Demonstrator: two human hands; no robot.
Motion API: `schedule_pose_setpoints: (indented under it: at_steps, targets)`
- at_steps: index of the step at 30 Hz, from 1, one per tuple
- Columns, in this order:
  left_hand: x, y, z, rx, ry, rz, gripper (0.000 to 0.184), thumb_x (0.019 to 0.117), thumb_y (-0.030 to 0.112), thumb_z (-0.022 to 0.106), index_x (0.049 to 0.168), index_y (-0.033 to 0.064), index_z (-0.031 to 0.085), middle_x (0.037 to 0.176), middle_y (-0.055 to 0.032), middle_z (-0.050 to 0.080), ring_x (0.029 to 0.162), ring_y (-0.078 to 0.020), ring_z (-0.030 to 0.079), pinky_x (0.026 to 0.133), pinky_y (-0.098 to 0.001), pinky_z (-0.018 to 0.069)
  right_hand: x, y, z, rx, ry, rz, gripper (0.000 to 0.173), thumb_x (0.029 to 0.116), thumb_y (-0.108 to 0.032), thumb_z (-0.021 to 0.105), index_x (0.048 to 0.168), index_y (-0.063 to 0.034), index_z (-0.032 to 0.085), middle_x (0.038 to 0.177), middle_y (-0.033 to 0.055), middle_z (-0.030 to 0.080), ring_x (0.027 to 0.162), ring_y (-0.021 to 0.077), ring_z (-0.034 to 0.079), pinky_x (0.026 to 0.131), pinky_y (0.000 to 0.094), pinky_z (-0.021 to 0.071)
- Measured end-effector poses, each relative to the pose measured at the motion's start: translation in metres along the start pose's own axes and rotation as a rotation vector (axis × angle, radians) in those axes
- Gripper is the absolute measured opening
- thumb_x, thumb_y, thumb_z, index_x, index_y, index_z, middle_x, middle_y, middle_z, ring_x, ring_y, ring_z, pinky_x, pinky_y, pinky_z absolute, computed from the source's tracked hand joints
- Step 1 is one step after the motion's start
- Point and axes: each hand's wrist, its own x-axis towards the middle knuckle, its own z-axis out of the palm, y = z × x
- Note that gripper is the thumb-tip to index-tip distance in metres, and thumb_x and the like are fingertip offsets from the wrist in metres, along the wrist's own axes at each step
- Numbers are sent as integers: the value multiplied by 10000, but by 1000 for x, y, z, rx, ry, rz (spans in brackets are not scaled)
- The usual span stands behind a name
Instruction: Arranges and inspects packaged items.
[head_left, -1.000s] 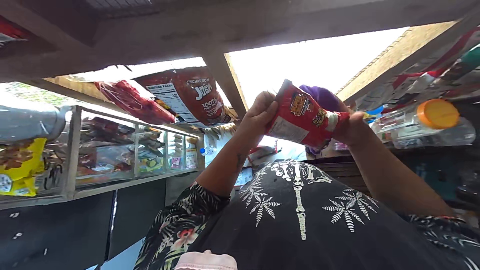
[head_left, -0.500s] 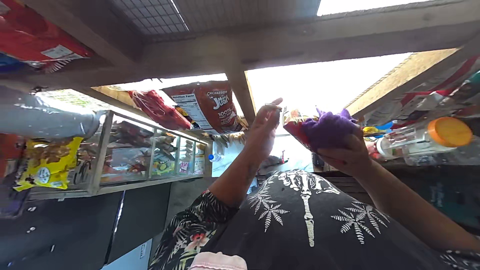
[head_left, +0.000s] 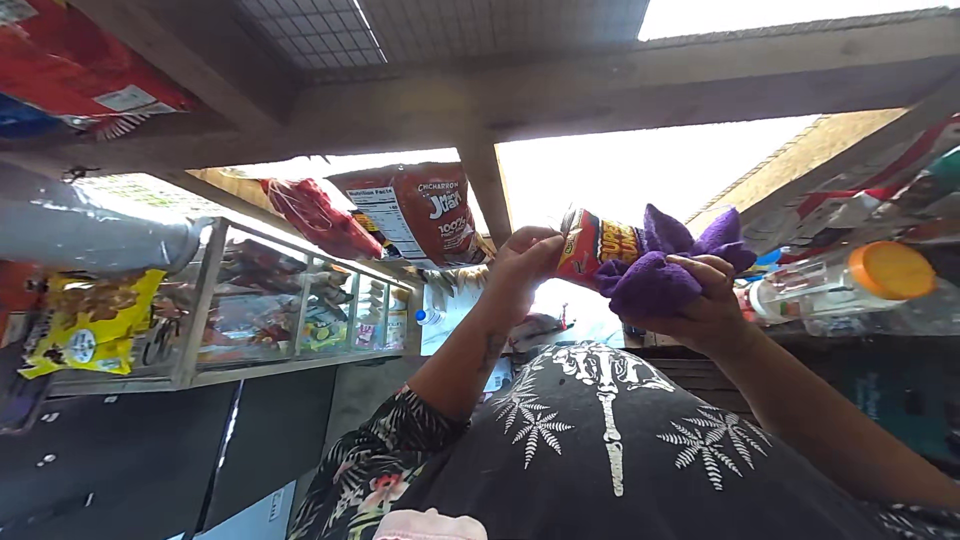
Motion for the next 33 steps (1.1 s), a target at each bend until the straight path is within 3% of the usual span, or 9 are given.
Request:
schedule_pose_setpoints:
  at_steps: [7,10,13,17,20,26,29,31,33]
  targets:
    - [4,-11,-3,-3,31,128,90,990,29,574,977,94,635,866,-15,715,781,-101,705,757,-302,609,-8,-10,11,50,-76,57,275,1005,-178,642,1227,-332,689,1253,28,622,1336,245,453,1185,425,253]
    - [4,-14,-5,-28,11,131,118,1003,18,535,979,118,592,869,0,698,781,-95,695,756,-302,604,-25,-8,13,151,-190,105,282,1007,-150,633,1222,-315,709,1254,43,638,1283,237,533,1129,385,395]
    - [1,-16,-18,44,-53,173,123,1041,86,489,1027,167,581,910,30,676,795,-69,676,749,-271,590,-37,6,7,258,-255,285,227,971,-73,608,1060,-178,788,1071,67,748,1071,254,699,958,426,566]
    - [13,-21,-25,-112,-84,195,201,1028,44,463,968,189,589,896,36,697,840,-81,691,809,-308,595,-13,13,-9,287,-1,524,205,934,-136,654,1097,-66,755,1088,128,701,1083,219,645,985,355,511]
    - [13,-28,-10,-176,-101,202,219,1037,60,429,968,205,577,890,52,685,838,-61,679,801,-280,583,36,-5,-8,351,159,557,250,900,-167,690,1139,-93,703,1126,62,628,1155,128,559,1043,274,434]
    - [-1,-44,34,-316,-90,161,273,990,6,424,1124,203,557,947,59,685,867,-56,672,786,-274,577,71,-32,48,180,79,555,427,1045,-416,497,1403,-211,611,1464,169,541,1417,432,415,1156,615,304]
    - [-2,-48,27,-321,-222,221,180,1036,60,457,1038,212,554,947,42,679,887,-87,681,821,-316,587,78,-10,40,433,71,868,406,1044,-172,470,1413,-49,584,1398,168,608,1334,264,547,1126,454,425]
    - [-6,-53,24,-338,-252,240,183,1039,66,462,1014,214,566,950,28,683,896,-96,686,831,-320,589,83,-3,35,595,115,1139,349,1050,-162,457,1338,-42,614,1228,88,675,1116,90,646,979,308,534]
    - [-8,-55,25,-342,-247,264,198,1031,56,477,1008,216,591,949,26,695,886,-92,691,820,-313,591,79,-14,37,559,206,1024,319,1042,-129,467,1291,-6,623,1217,116,666,1152,124,623,1014,327,509]
